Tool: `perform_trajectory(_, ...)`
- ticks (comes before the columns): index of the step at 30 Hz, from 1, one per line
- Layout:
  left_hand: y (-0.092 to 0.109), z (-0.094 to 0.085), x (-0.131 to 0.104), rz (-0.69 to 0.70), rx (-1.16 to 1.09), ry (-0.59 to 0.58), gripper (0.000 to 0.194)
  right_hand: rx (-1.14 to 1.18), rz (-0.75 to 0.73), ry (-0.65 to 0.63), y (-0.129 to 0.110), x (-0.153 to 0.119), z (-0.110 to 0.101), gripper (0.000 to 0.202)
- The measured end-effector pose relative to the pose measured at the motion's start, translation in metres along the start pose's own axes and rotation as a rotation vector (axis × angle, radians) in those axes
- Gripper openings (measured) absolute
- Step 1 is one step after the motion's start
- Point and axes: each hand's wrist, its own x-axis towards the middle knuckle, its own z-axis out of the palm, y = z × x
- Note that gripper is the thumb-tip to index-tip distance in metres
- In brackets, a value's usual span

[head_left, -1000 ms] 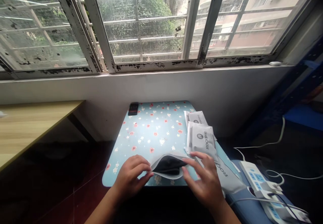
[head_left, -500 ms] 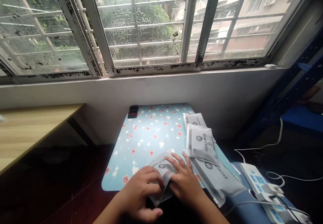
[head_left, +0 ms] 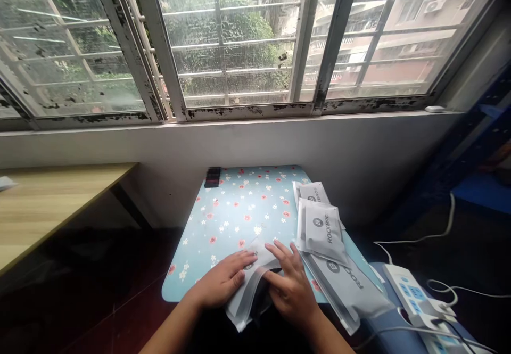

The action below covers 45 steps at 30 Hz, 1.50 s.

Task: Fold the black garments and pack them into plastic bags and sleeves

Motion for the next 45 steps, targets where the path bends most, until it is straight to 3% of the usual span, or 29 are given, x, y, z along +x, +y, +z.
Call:
perform_trajectory(4, -0.003, -0.001, -0.008, -0.042, 0.299, -0.050, 0.059, 0.012, -0.063, 0.025, 0.006, 0.001, -0.005, 0.051)
perform_trajectory(8, -0.023, -0.008, -0.024, -0.197, 0.514, 0.044, 0.063, 0.201, 0.039, 0.104, 0.013, -0.001, -0.014, 0.047)
perform_trajectory(10, -0.036, -0.016, -0.037, -0.316, 0.581, 0.119, 0.066, 0.316, 0.216, 0.121, 0.017, -0.001, -0.019, 0.034)
perform_trajectory(13, -0.052, -0.029, -0.058, -0.496, 0.631, 0.228, 0.068, 0.453, 0.611, 0.115, 0.024, 0.002, -0.025, 0.018)
perform_trajectory(15, -0.057, -0.035, -0.070, -0.575, 0.631, 0.287, 0.068, 0.574, 0.862, 0.123, 0.027, 0.006, -0.027, 0.026)
perform_trajectory(17, -0.055, -0.038, -0.076, -0.600, 0.590, 0.351, 0.067, 0.728, 1.003, 0.163, 0.027, 0.012, -0.027, 0.034)
perform_trajectory(20, -0.034, -0.035, -0.071, -0.491, 0.330, 0.504, 0.061, 0.945, 1.052, 0.158, 0.017, 0.025, -0.027, 0.040)
perform_trajectory(22, -0.010, -0.027, -0.059, -0.341, -0.062, 0.534, 0.061, 1.054, 1.042, 0.112, 0.004, 0.036, -0.026, 0.040)
perform_trajectory(25, 0.029, -0.008, -0.037, -0.119, -0.822, 0.360, 0.069, 1.234, 0.950, 0.047, -0.021, 0.051, -0.029, 0.034)
perform_trajectory(27, 0.047, 0.005, -0.023, -0.046, -1.152, 0.329, 0.072, 1.359, 0.892, -0.003, -0.034, 0.059, -0.032, 0.032)
perform_trajectory(30, 0.056, 0.020, -0.012, -0.046, -1.432, 0.338, 0.072, 1.473, 0.890, 0.026, -0.041, 0.066, -0.041, 0.035)
perform_trajectory(33, 0.051, 0.022, -0.008, -0.106, -1.486, 0.267, 0.093, 1.422, 0.903, 0.136, -0.024, 0.072, -0.049, 0.034)
perform_trajectory(36, 0.043, 0.002, 0.000, -0.116, -1.440, 0.326, 0.106, 1.294, 0.891, 0.175, 0.012, 0.082, -0.052, 0.029)
perform_trajectory(39, 0.025, -0.039, 0.014, -0.146, -1.401, 0.680, 0.068, 1.174, 0.954, 0.136, 0.057, 0.096, -0.049, 0.025)
perform_trajectory(41, 0.006, -0.069, 0.021, -0.363, -1.210, 0.916, 0.033, 0.970, 1.030, 0.038, 0.087, 0.102, -0.048, 0.020)
perform_trajectory(43, -0.015, -0.093, 0.022, -0.437, -1.109, 1.046, 0.018, 0.812, 1.063, -0.019, 0.113, 0.102, -0.048, 0.016)
perform_trajectory(45, -0.034, -0.108, 0.020, -0.466, -0.995, 1.144, 0.015, 0.664, 1.060, -0.042, 0.131, 0.096, -0.052, 0.019)
